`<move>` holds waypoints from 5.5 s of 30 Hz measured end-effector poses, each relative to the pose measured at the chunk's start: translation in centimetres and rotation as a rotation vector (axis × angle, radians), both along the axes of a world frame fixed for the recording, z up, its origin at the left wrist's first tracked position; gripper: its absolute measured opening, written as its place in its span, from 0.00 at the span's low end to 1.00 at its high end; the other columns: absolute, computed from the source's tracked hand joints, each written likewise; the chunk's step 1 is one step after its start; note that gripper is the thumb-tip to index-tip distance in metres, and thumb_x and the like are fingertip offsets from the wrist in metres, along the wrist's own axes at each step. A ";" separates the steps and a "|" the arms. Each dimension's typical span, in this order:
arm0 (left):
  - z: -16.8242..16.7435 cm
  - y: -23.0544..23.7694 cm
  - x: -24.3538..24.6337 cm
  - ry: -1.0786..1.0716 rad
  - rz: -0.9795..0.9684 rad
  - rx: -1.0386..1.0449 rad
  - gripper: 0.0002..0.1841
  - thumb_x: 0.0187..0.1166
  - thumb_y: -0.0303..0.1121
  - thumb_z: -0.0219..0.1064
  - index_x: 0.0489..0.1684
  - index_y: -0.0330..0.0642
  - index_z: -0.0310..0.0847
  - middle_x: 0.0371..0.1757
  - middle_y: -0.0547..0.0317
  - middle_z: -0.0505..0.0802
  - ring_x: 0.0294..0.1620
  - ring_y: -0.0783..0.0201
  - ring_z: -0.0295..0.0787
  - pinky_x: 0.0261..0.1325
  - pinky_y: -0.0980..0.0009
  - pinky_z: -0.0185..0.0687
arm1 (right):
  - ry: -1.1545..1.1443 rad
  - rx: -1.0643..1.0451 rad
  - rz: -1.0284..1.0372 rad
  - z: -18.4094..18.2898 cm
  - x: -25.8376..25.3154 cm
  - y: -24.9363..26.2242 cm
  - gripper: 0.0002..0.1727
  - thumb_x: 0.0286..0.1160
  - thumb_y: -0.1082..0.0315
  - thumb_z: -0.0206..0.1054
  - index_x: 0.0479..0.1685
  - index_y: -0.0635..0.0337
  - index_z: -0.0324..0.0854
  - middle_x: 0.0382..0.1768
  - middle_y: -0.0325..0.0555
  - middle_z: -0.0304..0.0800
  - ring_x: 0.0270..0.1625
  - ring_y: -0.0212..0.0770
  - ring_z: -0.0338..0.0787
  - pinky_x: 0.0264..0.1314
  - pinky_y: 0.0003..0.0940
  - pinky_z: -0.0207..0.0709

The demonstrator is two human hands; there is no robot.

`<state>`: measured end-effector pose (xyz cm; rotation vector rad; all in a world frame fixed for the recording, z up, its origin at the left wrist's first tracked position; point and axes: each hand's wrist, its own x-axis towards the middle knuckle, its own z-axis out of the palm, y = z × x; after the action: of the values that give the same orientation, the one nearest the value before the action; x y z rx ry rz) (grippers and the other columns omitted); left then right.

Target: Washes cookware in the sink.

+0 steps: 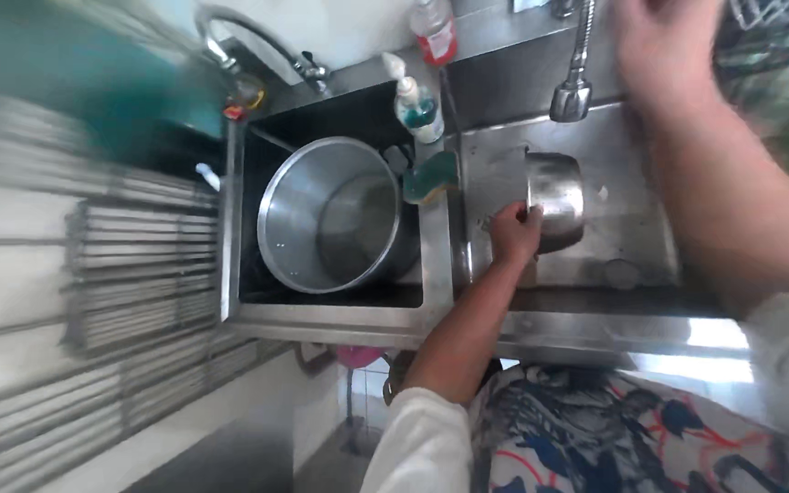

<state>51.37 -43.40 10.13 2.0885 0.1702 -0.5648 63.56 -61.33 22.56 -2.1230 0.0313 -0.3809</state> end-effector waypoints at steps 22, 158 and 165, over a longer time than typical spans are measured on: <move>3.3 2.9 -4.1 0.043 0.535 -0.431 0.25 0.95 0.48 0.48 0.54 0.32 0.82 0.45 0.44 0.85 0.46 0.56 0.79 0.53 0.56 0.76 | 0.209 -0.432 0.274 -2.9 -8.7 8.5 0.22 0.78 0.69 0.66 0.72 0.57 0.79 0.66 0.70 0.79 0.63 0.68 0.86 0.63 0.64 0.82; 7.8 -4.0 -8.1 -0.426 0.711 -0.188 0.35 0.96 0.53 0.34 0.50 0.31 0.83 0.46 0.46 0.88 0.52 0.61 0.86 0.61 0.57 0.81 | 0.142 0.030 0.313 -3.7 -17.1 -2.0 0.17 0.77 0.73 0.62 0.62 0.65 0.85 0.60 0.65 0.85 0.58 0.58 0.89 0.63 0.54 0.83; 6.3 -2.8 -9.5 -0.426 0.751 -0.384 0.34 0.96 0.54 0.33 0.61 0.34 0.80 0.57 0.46 0.90 0.59 0.60 0.89 0.65 0.54 0.85 | 0.292 0.021 0.252 -6.4 -13.0 -1.6 0.16 0.77 0.72 0.64 0.61 0.63 0.86 0.60 0.65 0.85 0.62 0.62 0.88 0.65 0.61 0.81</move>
<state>41.86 -46.23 16.41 1.5635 0.5211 0.2826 50.58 -62.94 16.15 -2.1140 -0.0624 0.0786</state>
